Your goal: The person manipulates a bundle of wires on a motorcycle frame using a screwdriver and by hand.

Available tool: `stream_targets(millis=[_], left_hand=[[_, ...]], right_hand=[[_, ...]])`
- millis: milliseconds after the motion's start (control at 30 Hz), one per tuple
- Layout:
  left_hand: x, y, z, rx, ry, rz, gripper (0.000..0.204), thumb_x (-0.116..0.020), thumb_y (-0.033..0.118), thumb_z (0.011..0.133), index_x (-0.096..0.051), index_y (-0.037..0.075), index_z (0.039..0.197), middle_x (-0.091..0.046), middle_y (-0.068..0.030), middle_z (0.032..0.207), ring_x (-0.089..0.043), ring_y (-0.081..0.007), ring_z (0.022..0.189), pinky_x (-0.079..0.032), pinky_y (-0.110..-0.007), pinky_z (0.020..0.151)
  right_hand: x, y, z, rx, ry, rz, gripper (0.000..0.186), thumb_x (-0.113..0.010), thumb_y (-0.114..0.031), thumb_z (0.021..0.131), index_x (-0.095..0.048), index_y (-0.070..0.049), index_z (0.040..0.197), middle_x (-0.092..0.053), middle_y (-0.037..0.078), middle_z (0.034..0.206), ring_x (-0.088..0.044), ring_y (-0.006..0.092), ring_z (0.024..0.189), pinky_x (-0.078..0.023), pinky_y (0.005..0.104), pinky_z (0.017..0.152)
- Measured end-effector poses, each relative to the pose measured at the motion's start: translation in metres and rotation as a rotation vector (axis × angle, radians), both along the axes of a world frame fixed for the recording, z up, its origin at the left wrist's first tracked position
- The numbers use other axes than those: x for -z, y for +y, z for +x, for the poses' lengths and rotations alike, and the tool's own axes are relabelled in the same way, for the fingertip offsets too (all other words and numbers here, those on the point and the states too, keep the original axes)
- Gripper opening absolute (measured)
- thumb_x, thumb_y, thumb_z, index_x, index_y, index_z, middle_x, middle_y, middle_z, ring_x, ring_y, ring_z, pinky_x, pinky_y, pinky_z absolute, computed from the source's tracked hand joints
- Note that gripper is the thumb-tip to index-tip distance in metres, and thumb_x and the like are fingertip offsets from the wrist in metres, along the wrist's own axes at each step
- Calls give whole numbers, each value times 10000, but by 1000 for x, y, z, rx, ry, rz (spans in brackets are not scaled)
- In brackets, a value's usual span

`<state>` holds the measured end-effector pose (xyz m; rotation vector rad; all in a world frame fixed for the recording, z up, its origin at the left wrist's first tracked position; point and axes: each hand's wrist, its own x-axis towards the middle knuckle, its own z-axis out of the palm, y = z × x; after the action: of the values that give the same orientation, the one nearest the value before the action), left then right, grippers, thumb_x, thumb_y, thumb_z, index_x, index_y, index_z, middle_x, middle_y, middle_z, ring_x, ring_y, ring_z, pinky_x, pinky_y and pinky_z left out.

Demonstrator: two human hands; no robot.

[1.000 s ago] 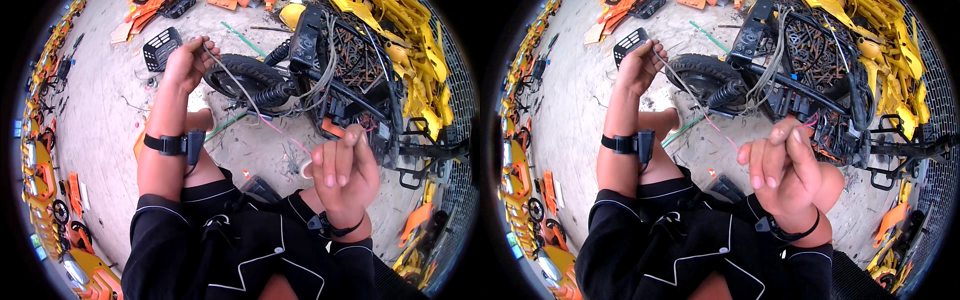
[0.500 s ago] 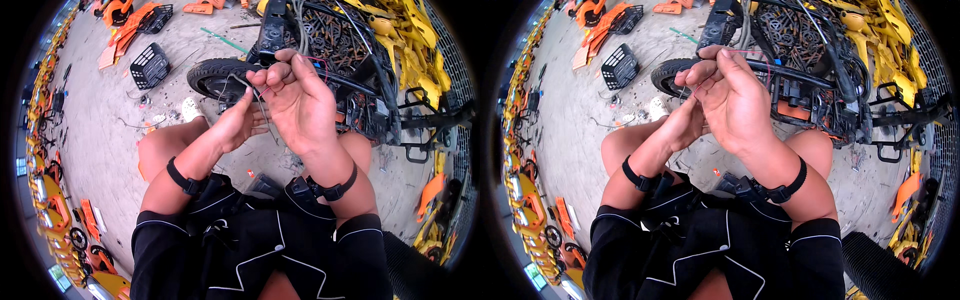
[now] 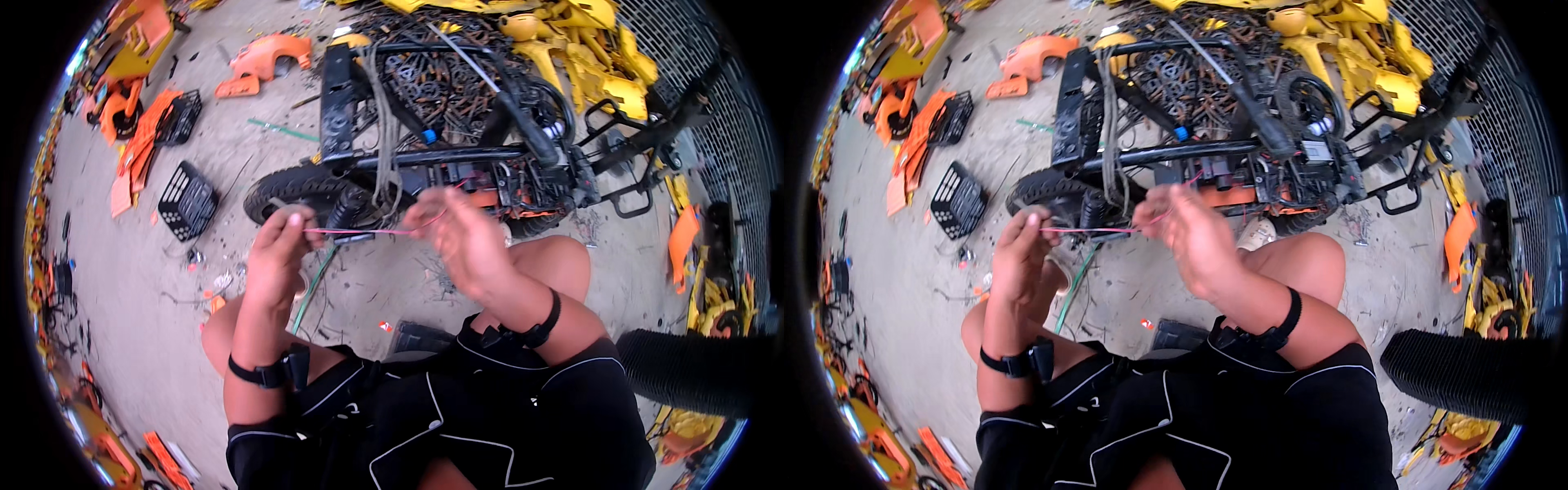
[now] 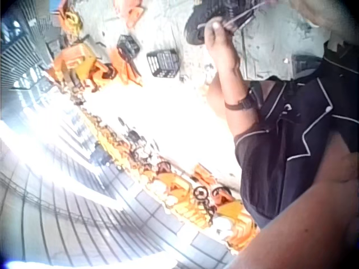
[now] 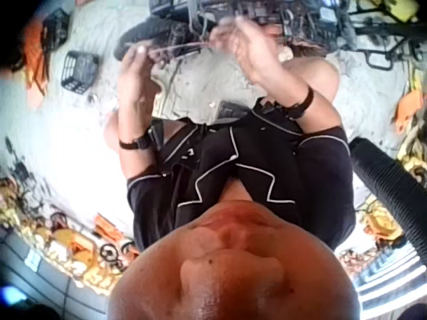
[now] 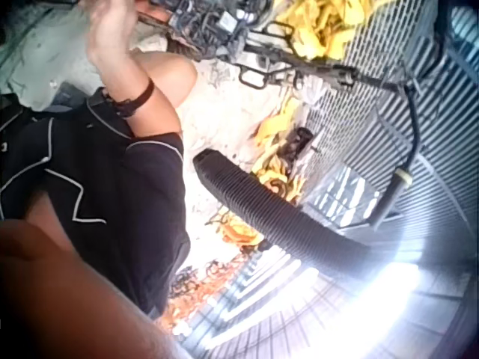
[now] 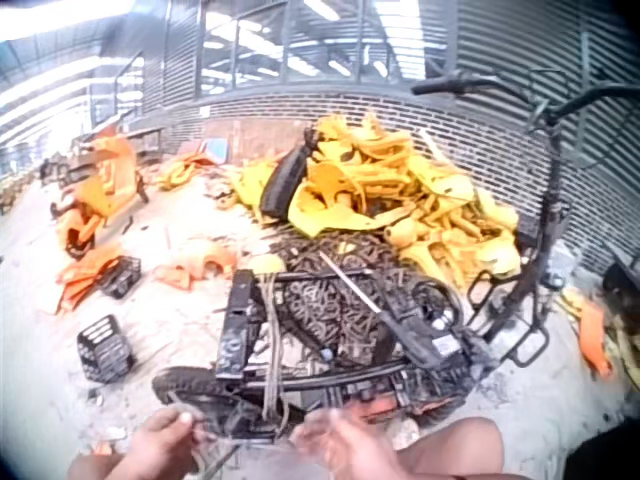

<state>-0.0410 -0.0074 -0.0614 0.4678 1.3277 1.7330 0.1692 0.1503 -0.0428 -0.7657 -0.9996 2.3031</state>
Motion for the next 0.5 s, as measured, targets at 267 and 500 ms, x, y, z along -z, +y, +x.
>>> stream_targets(millis=[267,500], left_hand=[[-16,-5,5,27,85,14,195,-556,186,988,-588,31,1100,-556,-11,804,-513,-103,713,-412,-230,642],[-20,7,8,67,49,-37,203,-584,220,980,-596,60,1104,-569,19,801,-502,-60,683,-390,-198,616]], right_hand=[[-42,8,11,-860,-294,545,458,-509,-449,989,-657,-18,939,-671,52,778,-571,83,602,-449,228,550],[-73,65,31,342,-213,940,199,-596,-231,969,-639,-37,956,-609,-3,756,-559,77,661,-453,219,614]])
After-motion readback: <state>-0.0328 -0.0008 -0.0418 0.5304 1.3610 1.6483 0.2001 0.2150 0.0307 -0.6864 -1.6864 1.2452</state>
